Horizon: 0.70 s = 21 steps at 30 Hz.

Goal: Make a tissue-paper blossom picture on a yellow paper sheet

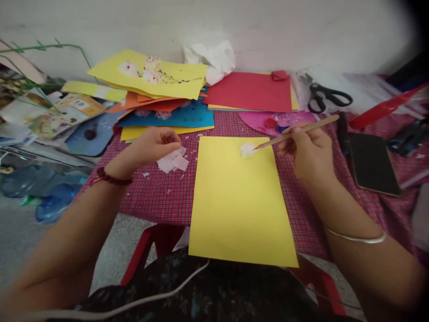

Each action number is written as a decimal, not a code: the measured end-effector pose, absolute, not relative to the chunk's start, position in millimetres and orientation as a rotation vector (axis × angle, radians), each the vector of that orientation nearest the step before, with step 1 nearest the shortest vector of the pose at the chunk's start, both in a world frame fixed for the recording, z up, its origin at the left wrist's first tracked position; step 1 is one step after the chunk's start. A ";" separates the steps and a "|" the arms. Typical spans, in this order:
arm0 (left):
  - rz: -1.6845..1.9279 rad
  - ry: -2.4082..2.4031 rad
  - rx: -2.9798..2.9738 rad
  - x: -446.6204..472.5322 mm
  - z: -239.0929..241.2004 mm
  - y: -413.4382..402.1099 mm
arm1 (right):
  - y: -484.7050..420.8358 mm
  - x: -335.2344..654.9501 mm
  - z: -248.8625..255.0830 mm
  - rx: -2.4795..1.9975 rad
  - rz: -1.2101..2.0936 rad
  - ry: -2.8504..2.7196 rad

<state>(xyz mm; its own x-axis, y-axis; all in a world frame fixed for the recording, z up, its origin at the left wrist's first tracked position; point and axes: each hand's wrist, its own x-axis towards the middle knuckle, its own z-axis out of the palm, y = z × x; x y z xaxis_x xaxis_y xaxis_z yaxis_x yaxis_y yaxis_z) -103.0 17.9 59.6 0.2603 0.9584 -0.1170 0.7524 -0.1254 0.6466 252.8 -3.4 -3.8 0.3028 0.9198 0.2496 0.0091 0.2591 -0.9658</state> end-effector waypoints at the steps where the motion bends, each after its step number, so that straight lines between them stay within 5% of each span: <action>1: 0.378 1.527 2.010 -106.5 57.5 13.5 | -3.6 252.6 -5.4 -1.128 0.840 -1.079; 8: 0.136 1.312 2.683 -113.3 32.5 -15.1 | -5.0 252.3 -6.5 -1.093 0.856 -1.065; 15: 0.988 1.258 2.477 -69.7 63.6 -26.4 | 2.1 256.1 -3.6 -1.166 0.897 -1.059; 21: 1.014 1.048 2.417 -5.7 84.1 -1.8 | 4.4 254.1 -14.3 -1.161 0.991 -1.193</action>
<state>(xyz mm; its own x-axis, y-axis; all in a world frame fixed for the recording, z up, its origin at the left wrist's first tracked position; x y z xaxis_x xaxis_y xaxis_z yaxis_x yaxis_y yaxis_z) -5.7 -1.8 84.1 0.4796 0.7324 0.4833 0.5069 -0.6808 0.5287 254.1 4.4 -14.3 0.1292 0.9789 0.1586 0.0236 0.1568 -0.9873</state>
